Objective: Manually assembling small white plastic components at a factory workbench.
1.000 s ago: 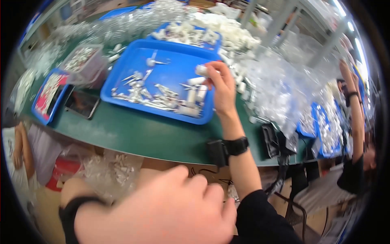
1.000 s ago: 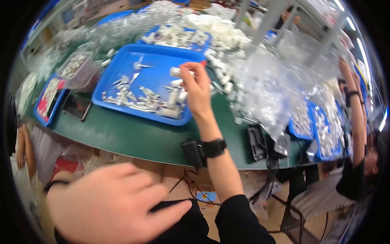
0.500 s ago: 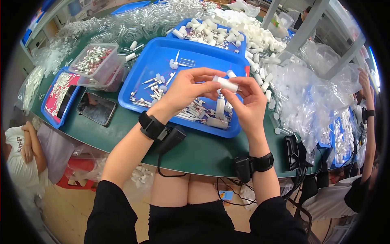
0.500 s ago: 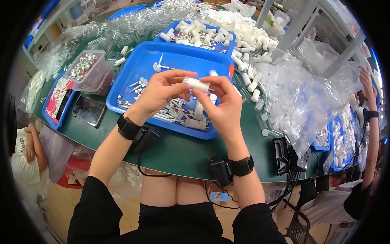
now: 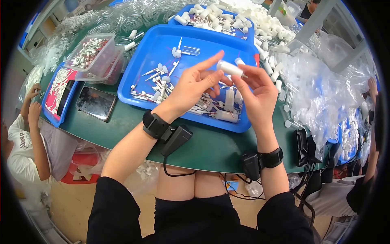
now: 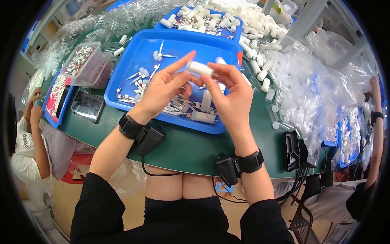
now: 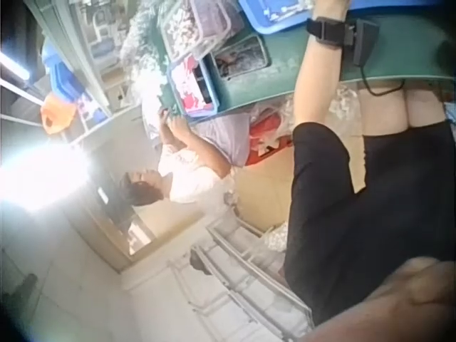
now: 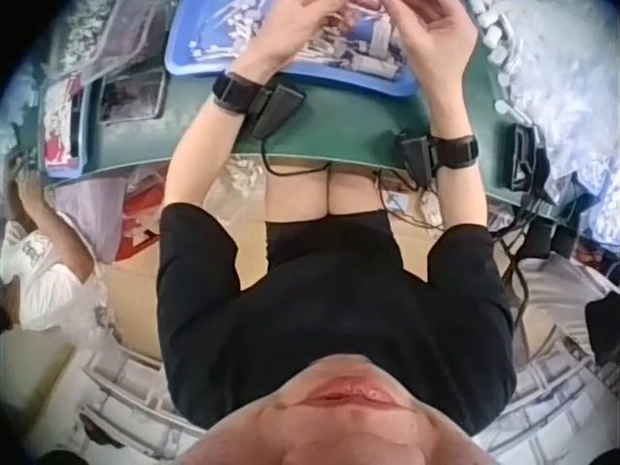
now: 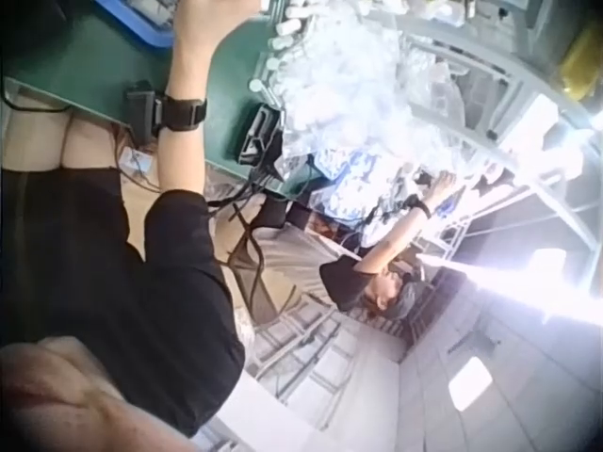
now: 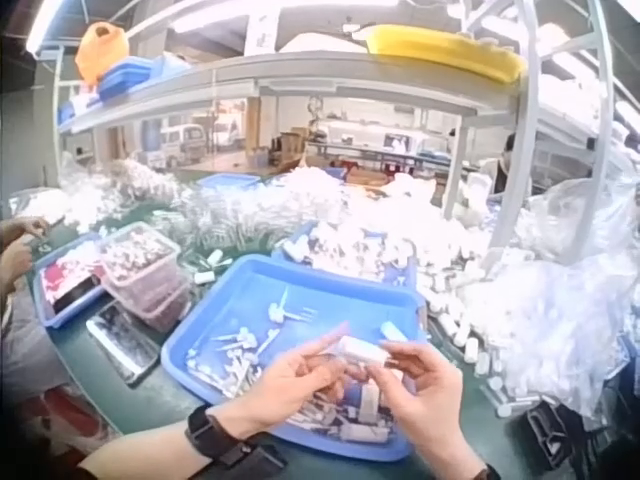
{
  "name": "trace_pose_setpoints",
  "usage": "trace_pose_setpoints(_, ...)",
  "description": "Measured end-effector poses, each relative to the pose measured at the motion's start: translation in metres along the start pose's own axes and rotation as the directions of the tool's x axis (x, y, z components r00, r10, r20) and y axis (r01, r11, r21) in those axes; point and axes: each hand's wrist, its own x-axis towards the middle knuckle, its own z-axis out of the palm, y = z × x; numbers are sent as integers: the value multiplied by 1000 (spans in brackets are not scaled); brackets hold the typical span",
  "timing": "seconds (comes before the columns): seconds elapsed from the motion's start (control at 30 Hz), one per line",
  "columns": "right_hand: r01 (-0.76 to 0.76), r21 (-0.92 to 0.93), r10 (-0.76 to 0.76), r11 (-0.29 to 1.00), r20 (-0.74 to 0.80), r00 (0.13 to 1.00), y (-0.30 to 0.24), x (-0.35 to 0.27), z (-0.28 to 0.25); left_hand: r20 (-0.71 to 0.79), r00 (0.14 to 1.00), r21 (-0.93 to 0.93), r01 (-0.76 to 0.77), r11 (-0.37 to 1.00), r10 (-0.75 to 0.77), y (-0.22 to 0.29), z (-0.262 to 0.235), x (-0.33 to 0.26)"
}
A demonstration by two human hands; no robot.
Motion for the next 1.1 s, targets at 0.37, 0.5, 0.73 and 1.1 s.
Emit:
trace_pose_setpoints(0.37,139,-417,-218,898,-148,965,9,6,5,-321,800,914,403,-57,506,34,-55,-10)
trace_pose_setpoints(0.5,172,-687,-258,706,-23,966,17,16,-1,-356,853,909,411,-72,382,33,-53,-12)
trace_pose_setpoints(0.73,255,-804,-391,538,31,920,31,17,-20,23,825,984,80,-156,564,12,-63,4)
trace_pose_setpoints(1.1,157,-638,-322,754,-150,935,30,1,-23,-90,913,996,92,15,397,-9,-75,11)
